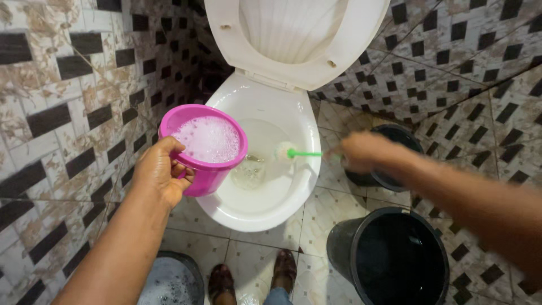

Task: The person prepares a soapy solution by adding detergent to water in a bucket and mixing it. They then pour the solution into a pink bowl and use a green toilet brush to scrub the inside of the toilet bowl repeatedly.

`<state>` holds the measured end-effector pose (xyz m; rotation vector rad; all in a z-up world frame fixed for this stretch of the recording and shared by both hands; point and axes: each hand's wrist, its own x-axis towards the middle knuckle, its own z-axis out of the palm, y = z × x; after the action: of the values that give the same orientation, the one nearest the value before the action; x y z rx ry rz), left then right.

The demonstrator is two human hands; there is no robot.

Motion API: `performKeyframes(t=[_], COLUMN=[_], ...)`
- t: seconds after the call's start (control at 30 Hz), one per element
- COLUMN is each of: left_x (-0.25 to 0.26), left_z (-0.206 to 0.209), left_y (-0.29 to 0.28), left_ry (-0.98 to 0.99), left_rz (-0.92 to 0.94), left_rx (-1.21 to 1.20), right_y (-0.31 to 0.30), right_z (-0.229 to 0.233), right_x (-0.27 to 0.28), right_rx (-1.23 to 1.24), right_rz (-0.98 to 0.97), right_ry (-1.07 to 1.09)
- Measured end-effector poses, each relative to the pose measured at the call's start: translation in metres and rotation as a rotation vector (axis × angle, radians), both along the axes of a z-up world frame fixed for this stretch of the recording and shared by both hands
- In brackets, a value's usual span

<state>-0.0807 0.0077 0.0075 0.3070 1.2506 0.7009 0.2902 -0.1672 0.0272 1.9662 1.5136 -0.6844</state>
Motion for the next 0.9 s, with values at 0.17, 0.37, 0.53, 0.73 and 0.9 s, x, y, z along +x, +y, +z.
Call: performKeyframes(t=[0.17,0.37,0.53,0.73,0.9], left_x=[-0.018,-0.030,-0.047,-0.042,-0.050], left_z=[-0.005,-0.027,-0.024,-0.016,-0.012], left_y=[0.000,-0.005,-0.005,-0.010,-0.005], left_ry=[0.074,0.051,0.049,0.037,0.025], left_rz=[-0.022,0.008,0.046,0.074,0.112], left_rx=[0.039,0.035,0.006,0.005,-0.010], right_y=[0.110,0.166,0.131,0.110,0.153], right_z=[0.029,0.048,0.061,0.030,0.022], right_x=[0.000,-0.074,-0.016,0.050,0.019], right_rx=[0.275,0.029,-0.074,-0.141,-0.065], right_rz=[0.431,0.799,0.548,0.532,0.628], right_ry=[-0.181,-0.176,-0.247,-0.111,-0.152])
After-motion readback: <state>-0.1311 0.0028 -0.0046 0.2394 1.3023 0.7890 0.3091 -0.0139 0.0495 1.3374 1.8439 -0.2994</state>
